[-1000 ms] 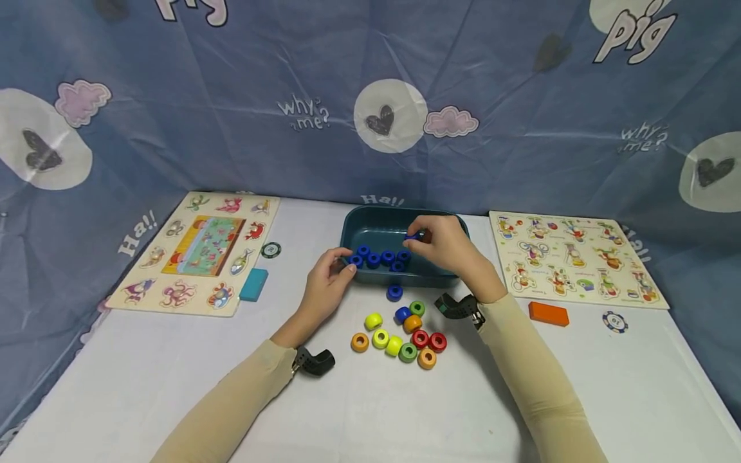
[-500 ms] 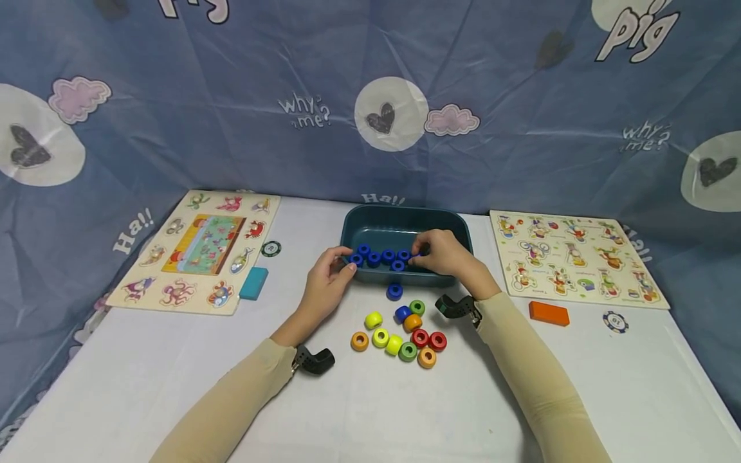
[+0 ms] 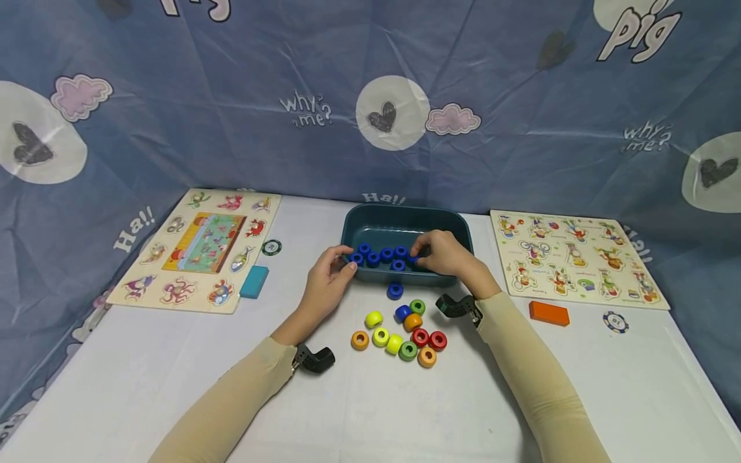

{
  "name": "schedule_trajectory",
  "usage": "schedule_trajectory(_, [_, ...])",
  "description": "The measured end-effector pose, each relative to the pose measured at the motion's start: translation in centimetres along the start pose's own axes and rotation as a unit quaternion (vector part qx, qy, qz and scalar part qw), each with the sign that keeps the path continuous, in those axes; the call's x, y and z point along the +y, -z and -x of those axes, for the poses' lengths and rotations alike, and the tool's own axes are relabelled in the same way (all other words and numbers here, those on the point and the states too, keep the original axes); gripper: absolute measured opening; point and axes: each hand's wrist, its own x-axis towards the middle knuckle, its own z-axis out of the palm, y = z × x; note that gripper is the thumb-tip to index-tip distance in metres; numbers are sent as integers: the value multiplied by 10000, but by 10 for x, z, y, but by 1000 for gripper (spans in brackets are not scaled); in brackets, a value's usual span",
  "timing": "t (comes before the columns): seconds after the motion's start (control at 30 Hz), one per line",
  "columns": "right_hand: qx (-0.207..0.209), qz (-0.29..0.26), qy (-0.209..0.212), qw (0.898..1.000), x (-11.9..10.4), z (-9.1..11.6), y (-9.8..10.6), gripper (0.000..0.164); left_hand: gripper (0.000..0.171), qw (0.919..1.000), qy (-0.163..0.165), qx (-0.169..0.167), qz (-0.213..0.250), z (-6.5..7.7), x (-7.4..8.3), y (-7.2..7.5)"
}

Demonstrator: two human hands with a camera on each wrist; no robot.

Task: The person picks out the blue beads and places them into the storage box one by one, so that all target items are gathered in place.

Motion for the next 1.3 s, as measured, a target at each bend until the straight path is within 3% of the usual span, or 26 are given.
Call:
schedule_trajectory(0.77, [-310,-300,0,9991,-1,-1,0,18,33,10000,-23,-23,35,-1,1,1])
schedule_trajectory(1.17, [-209,-355,-9,9992,-1,-1,1,18,33,10000,-95,5,-6,-2,1,1])
schedule_trajectory(1.3, [221,-293,203,9991,-4,4,1,16,33,10000,-53,8,12,-1,1,0])
